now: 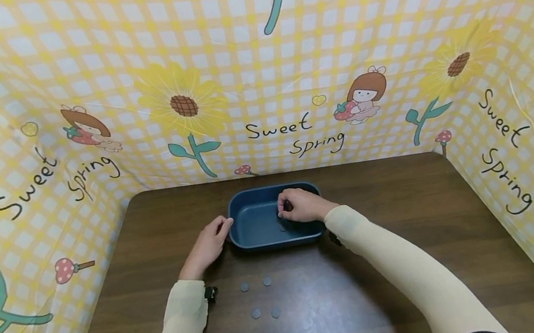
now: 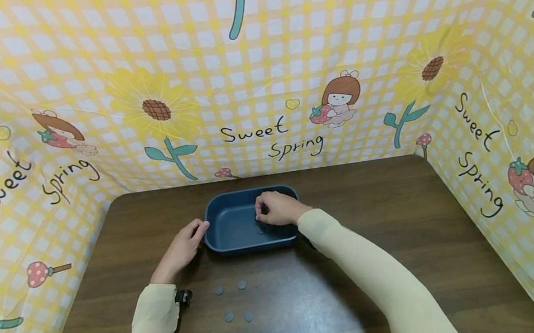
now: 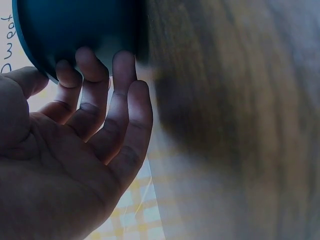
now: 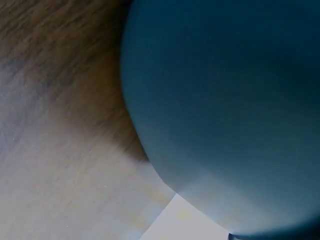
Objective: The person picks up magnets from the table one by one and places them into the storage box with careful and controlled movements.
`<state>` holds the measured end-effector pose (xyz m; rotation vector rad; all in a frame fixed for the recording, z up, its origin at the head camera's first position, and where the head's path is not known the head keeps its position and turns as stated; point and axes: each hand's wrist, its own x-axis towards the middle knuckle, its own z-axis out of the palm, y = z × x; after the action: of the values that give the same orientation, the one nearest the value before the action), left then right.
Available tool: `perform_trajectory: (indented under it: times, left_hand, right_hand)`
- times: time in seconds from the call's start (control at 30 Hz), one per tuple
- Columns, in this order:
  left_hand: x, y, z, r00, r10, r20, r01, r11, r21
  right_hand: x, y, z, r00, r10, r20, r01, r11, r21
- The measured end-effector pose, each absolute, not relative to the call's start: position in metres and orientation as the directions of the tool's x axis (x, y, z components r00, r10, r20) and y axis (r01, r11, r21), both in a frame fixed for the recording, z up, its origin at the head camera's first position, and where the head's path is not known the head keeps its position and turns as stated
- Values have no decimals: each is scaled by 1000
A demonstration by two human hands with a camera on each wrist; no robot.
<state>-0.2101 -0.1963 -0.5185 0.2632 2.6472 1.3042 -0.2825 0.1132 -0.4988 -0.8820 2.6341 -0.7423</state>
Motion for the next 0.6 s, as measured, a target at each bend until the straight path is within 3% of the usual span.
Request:
perform_trajectory:
  times: [0.6]
  left_hand:
    - [-210, -197, -518, -968, 236, -86, 77, 605, 792]
  right_hand:
    - [-284, 111, -504, -792, -603, -99, -477, 711, -516]
